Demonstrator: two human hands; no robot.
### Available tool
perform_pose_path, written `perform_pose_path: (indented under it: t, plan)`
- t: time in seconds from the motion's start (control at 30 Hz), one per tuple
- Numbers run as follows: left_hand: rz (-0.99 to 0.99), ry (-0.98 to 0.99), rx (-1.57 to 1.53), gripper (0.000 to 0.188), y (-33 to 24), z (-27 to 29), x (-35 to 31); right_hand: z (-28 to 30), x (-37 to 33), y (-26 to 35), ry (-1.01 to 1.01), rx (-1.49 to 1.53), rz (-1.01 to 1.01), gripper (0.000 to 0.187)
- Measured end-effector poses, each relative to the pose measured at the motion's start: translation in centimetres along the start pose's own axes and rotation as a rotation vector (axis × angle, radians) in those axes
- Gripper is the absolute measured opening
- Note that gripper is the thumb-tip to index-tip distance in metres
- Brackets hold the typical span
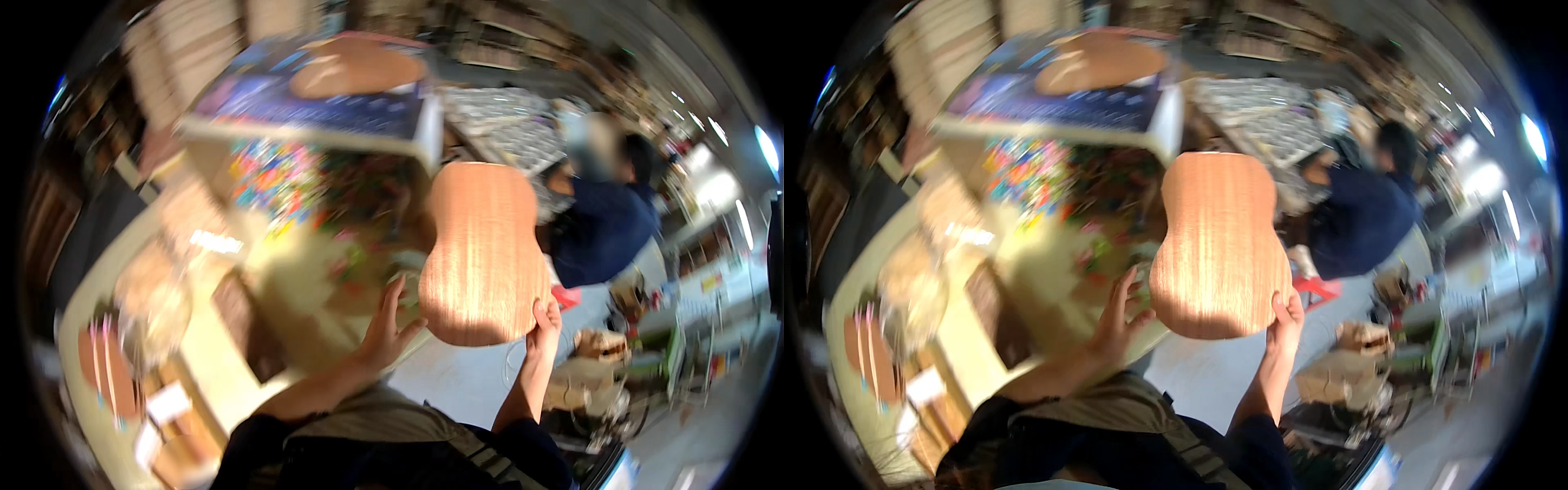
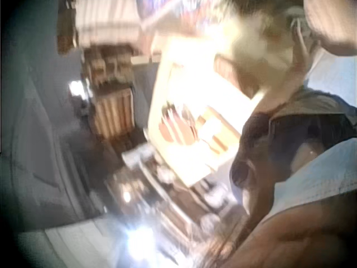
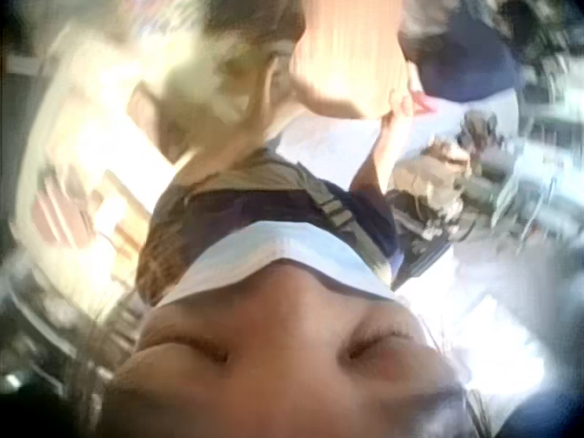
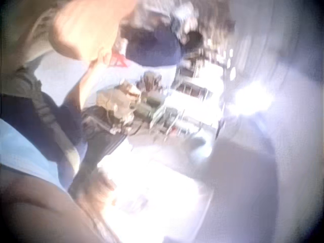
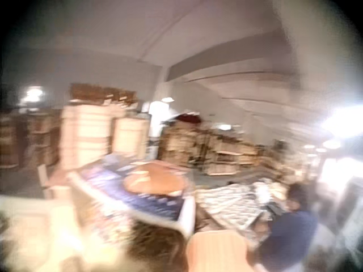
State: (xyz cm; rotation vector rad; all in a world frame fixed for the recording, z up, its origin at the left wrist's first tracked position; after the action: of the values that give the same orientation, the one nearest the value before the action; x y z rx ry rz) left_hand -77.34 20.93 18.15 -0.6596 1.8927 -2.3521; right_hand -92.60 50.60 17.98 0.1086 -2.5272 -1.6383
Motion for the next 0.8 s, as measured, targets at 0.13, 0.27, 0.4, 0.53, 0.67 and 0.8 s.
perform_pose_path:
  t: [0.13, 0.27, 0.4, 0.53, 0.67, 0.8]
  plan:
    - [0.43, -0.361, -0.314, 0.053, 4.6, 9.0, -9.8, -11.3, -5.9, -8.6, 0.419, -0.057, -0.299, 0.022]
    - [0.376, -0.778, -0.249, 0.039, 7.7, 19.8, -20.8, -19.7, -13.1, -18.7, 0.662, -0.366, -0.543, 0.016]
    - [0.657, -0.89, -0.005, 0.032, 11.4, 26.5, -30.6, -25.3, -20.1, -25.3, 1.036, -0.468, -0.699, 0.015]
    - [0.567, -0.871, -0.221, 0.029, 14.3, 29.1, -31.2, -26.8, -16.8, -29.3, 1.072, -0.847, -0.464, 0.03]
    - [0.574, -0.946, -0.213, 0.031, 15.1, 30.1, -31.5, -30.9, -11.3, -26.5, 0.764, -1.874, 1.053, 0.025]
    - [0.401, -1.209, 0.2, 0.031, 10.0, 33.1, -36.2, -29.6, -6.6, -31.6, 0.916, -1.874, 0.409, 0.04]
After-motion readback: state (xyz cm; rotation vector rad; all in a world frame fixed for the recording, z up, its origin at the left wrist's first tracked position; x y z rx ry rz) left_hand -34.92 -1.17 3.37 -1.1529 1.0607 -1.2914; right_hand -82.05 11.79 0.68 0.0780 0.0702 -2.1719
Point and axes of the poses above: each hand's wrist, its own x-axis towards the middle knuckle, its own z-axis out of the back of the hand, y = z × x, the point moved 10 cm from there along x, towards the middle knuckle, and after that the axes turned 1 degree about x, right-handed, at the moved point
